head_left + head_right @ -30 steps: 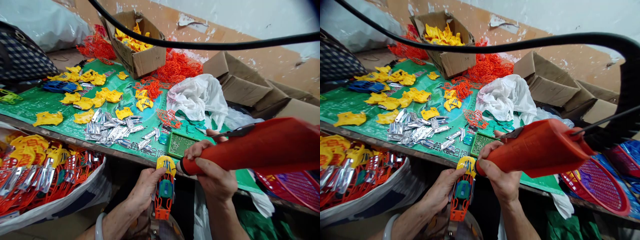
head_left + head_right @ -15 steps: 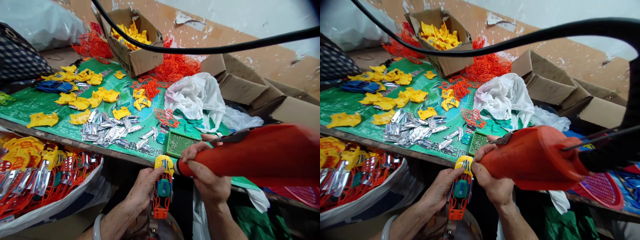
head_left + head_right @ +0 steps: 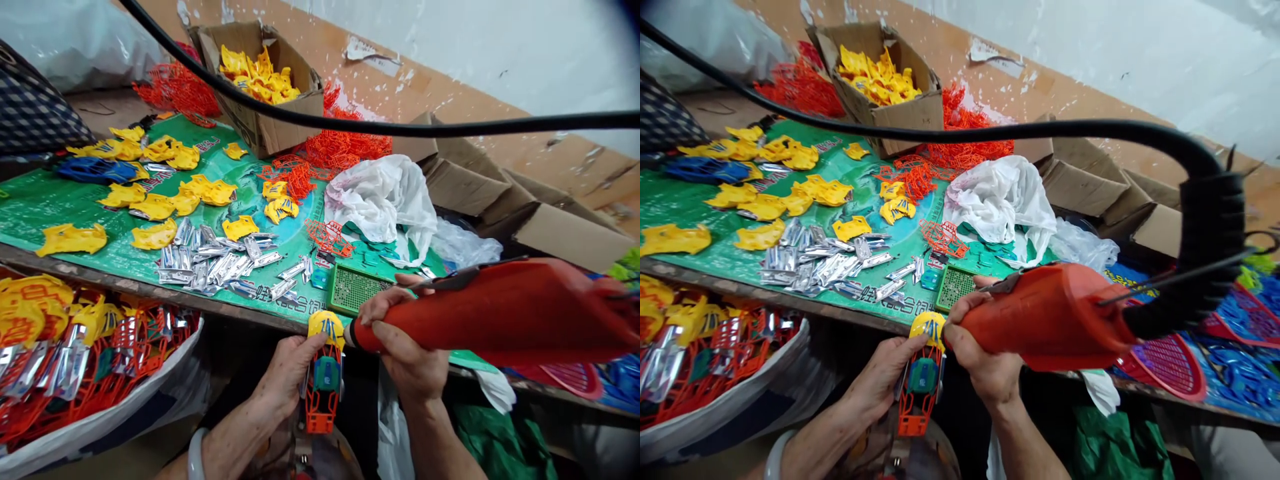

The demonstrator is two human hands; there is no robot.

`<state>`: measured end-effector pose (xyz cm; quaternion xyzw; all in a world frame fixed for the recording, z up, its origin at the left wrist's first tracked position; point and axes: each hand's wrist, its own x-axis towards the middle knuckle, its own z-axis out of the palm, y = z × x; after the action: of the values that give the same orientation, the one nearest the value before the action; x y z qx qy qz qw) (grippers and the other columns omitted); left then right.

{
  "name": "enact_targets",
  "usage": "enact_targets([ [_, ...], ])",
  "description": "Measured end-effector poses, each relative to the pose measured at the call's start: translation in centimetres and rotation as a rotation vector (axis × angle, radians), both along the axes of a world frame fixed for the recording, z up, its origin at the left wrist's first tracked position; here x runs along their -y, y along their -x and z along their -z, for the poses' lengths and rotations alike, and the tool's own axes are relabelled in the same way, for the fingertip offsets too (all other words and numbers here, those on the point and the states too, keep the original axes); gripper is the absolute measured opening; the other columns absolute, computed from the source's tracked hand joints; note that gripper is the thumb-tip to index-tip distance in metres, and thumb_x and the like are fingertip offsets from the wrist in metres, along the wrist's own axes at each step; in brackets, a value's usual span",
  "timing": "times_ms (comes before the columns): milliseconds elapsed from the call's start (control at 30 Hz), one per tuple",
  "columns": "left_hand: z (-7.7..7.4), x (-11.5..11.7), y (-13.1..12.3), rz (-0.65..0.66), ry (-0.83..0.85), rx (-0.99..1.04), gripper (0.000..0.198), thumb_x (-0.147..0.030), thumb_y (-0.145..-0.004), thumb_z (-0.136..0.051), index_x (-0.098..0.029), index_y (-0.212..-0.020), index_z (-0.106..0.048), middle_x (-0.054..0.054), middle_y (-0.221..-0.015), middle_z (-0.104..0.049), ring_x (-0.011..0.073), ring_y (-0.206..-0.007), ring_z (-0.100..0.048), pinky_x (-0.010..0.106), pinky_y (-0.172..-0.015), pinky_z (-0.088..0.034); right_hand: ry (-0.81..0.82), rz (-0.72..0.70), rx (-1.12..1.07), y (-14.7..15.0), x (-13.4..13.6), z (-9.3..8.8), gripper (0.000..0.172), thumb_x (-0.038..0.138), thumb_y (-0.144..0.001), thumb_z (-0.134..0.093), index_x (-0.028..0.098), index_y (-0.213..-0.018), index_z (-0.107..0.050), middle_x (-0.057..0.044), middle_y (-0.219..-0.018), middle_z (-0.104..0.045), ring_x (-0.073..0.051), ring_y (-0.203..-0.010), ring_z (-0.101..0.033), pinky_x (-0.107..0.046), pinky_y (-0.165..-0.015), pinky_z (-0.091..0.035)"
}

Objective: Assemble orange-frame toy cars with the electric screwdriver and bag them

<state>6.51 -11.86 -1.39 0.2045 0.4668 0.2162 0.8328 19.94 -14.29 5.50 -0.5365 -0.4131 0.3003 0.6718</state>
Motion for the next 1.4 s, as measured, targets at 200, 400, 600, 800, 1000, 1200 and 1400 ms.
enact_targets([
  [200, 0.7, 0.4, 0.7, -0.017, -0.029, 0.113, 0.034, -0.042, -0.068, -0.079, -0.009, -0.073, -0.069, 0.002, -0.057, -0.064, 0.01, -0.047, -0.055, 0.022, -0.049, -0.047, -0.173, 0.053, -0.099, -0.4, -1.9, -2.6, 0.05, 0.011, -0.065, -0.067, 0.026, -0.111, -0.056, 0.006, -0.068, -0.059, -0.013, -0.058, -0.056, -0.033, -0.063, -0.05],
  [400, 0.9, 0.6, 1.3, -0.063, 0.016, 0.142, 0.031, -0.036, -0.066, -0.082, -0.012, -0.079, -0.069, 0.004, -0.069, -0.07, 0.0138, -0.06, -0.062, 0.025, -0.058, -0.053, -0.281, 0.19, -0.044, -2.4, -6.5, -3.5, 0.029, 0.015, -0.061, -0.068, 0.021, -0.088, -0.061, 0.005, -0.064, -0.058, -0.013, -0.053, -0.055, -0.033, -0.056, -0.049],
  [600, -0.2, 0.4, 1.4, -0.011, 0.037, 0.154, 0.035, -0.038, -0.065, -0.083, -0.01, -0.081, -0.069, 0.003, -0.068, -0.068, 0.0123, -0.057, -0.06, 0.025, -0.058, -0.052, -0.242, 0.203, 0.02, -3.4, -9.2, -1.1, 0.011, 0.02, -0.062, -0.069, 0.017, -0.066, -0.059, 0.003, -0.064, -0.057, -0.012, -0.053, -0.055, -0.033, -0.056, -0.049],
  [800, 0.0, 0.2, 1.2, -0.011, 0.054, 0.161, 0.036, -0.038, -0.067, -0.082, -0.009, -0.086, -0.07, 0.005, -0.071, -0.069, 0.0122, -0.059, -0.061, 0.024, -0.059, -0.051, -0.202, 0.252, 0.101, -3.8, -9.5, 0.3, 0.011, 0.022, -0.064, -0.068, 0.017, -0.069, -0.06, 0.002, -0.067, -0.058, -0.013, -0.056, -0.056, -0.033, -0.059, -0.049],
  [1000, -0.1, 0.3, 1.1, -0.051, 0.079, 0.084, 0.041, -0.042, -0.058, -0.086, -0.012, -0.077, -0.064, 0.002, -0.061, -0.066, 0.0128, -0.053, -0.058, 0.026, -0.055, -0.05, -0.193, 0.228, 0.089, -4.1, -10.0, 0.6, 0.009, 0.022, -0.063, -0.068, 0.017, -0.066, -0.061, 0.002, -0.064, -0.058, -0.013, -0.054, -0.054, -0.033, -0.056, -0.048],
  [1200, 0.1, 0.3, 1.0, -0.088, 0.114, 0.052, 0.042, -0.039, -0.058, -0.086, -0.013, -0.08, -0.061, 0.002, -0.063, -0.067, 0.0141, -0.053, -0.06, 0.028, -0.055, -0.051, -0.169, 0.249, 0.072, -4.1, -9.9, 0.8, 0.014, 0.025, -0.061, -0.071, 0.017, -0.067, -0.062, 0.002, -0.065, -0.059, -0.013, -0.054, -0.056, -0.033, -0.057, -0.049],
  [1400, 0.0, 0.4, 1.0, -0.117, 0.105, 0.025, 0.043, -0.039, -0.054, -0.088, -0.013, -0.076, -0.062, 0.001, -0.062, -0.068, 0.0137, -0.054, -0.06, 0.027, -0.053, -0.052, -0.211, 0.221, 0.036, -3.9, -9.8, 0.8, 0.023, 0.021, -0.062, -0.07, 0.018, -0.084, -0.062, 0.004, -0.065, -0.061, -0.015, -0.055, -0.057, -0.033, -0.058, -0.049],
])
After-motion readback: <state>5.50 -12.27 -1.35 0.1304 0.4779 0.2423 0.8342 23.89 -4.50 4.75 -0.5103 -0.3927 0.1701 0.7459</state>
